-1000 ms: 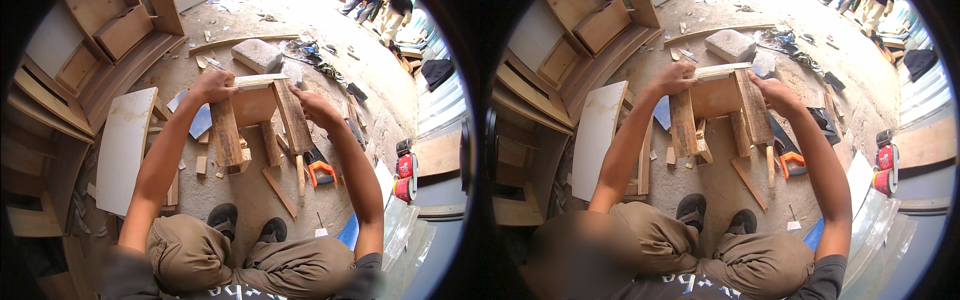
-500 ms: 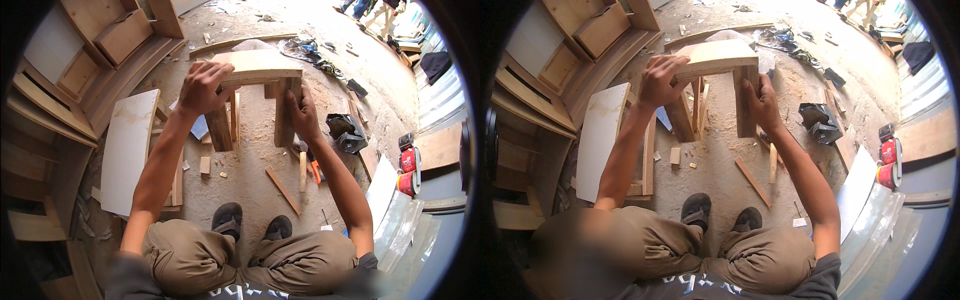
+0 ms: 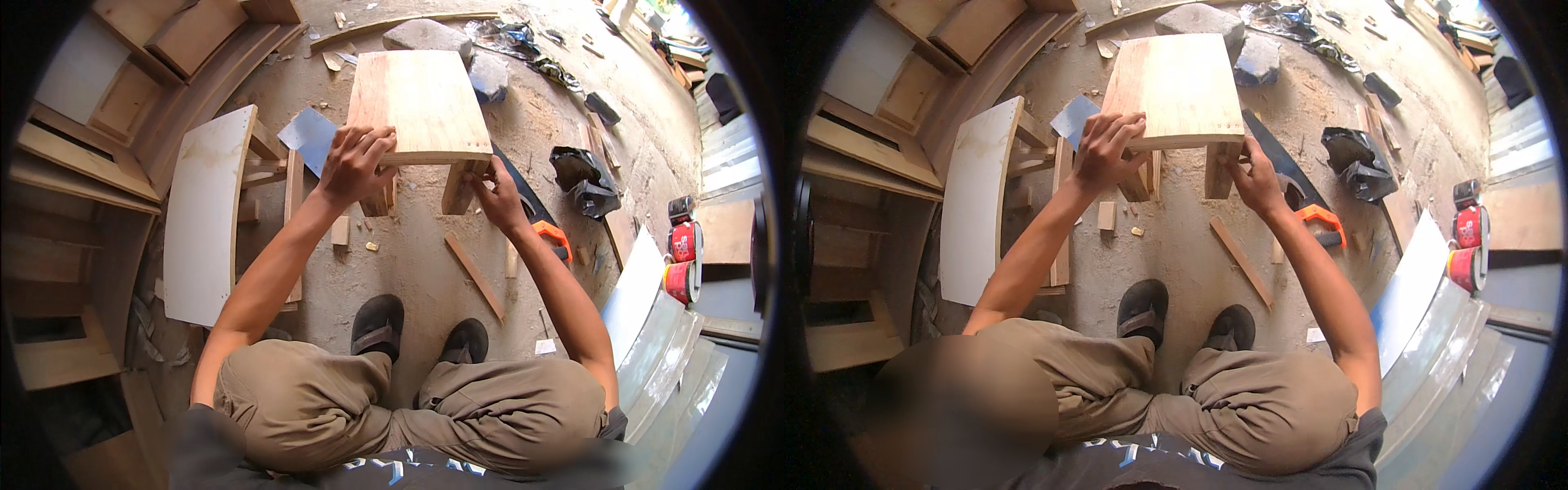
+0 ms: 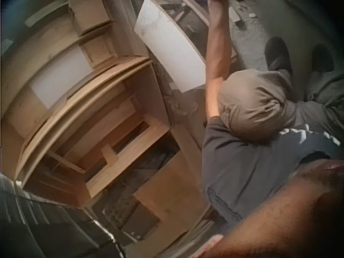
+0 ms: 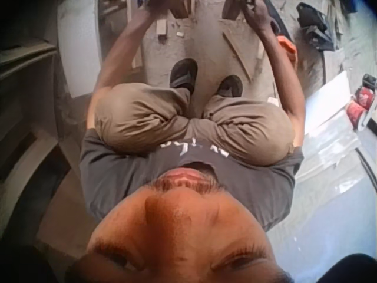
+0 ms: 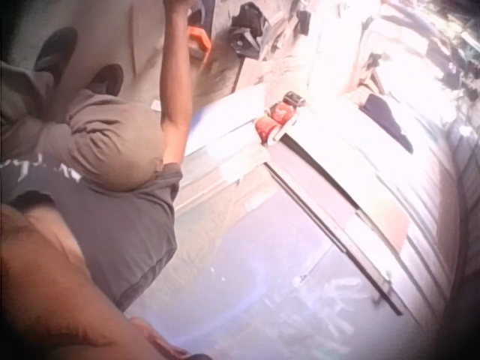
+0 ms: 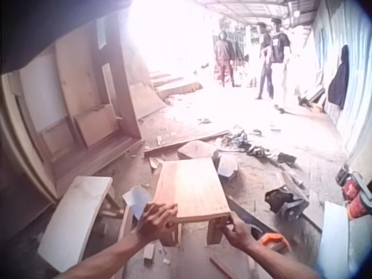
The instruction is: The person assembles a small wooden stool by hand, using a hammer to drive nails into the joints and a hand saw to trim excess wood. They repeatedly adjust and reposition the stool legs and seat to ensure alignment.
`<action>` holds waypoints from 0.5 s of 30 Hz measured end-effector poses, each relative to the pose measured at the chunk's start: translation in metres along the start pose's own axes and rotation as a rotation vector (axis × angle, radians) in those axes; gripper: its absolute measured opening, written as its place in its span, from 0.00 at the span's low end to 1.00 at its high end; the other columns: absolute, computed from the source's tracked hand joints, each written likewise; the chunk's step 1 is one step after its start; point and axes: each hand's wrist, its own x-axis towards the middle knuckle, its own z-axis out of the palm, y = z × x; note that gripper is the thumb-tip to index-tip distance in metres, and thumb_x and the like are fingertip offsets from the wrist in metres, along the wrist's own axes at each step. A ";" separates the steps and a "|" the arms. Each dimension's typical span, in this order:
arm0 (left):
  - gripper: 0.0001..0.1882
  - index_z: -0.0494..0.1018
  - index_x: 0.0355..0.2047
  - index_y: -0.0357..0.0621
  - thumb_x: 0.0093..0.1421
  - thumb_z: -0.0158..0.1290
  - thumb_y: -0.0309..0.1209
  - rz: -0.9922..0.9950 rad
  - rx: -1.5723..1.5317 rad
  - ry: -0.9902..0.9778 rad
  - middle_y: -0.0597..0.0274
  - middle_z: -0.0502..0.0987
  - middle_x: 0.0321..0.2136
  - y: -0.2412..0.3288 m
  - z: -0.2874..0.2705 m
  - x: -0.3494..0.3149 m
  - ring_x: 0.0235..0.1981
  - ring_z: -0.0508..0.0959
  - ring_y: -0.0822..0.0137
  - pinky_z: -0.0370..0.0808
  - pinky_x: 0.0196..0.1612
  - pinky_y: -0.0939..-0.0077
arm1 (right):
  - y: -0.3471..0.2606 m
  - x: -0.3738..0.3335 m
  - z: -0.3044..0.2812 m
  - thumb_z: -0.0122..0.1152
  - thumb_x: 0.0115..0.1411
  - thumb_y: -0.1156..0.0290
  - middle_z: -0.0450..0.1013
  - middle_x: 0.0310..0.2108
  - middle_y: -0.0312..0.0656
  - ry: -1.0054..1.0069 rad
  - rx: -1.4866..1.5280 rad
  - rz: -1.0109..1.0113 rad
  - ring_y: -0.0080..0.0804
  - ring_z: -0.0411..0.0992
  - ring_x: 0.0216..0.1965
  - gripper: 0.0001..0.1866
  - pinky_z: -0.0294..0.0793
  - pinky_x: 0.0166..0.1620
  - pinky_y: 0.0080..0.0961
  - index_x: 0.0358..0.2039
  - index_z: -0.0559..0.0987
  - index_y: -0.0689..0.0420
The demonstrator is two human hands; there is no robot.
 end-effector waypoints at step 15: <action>0.43 0.58 0.68 0.42 0.55 0.61 0.41 -0.205 0.198 -0.379 0.48 0.60 0.68 0.056 0.020 -0.017 0.70 0.59 0.51 0.53 0.70 0.48 | 0.027 -0.028 -0.012 0.64 0.64 0.66 0.77 0.48 0.47 -0.056 -0.119 0.163 0.34 0.77 0.50 0.26 0.77 0.52 0.32 0.59 0.69 0.62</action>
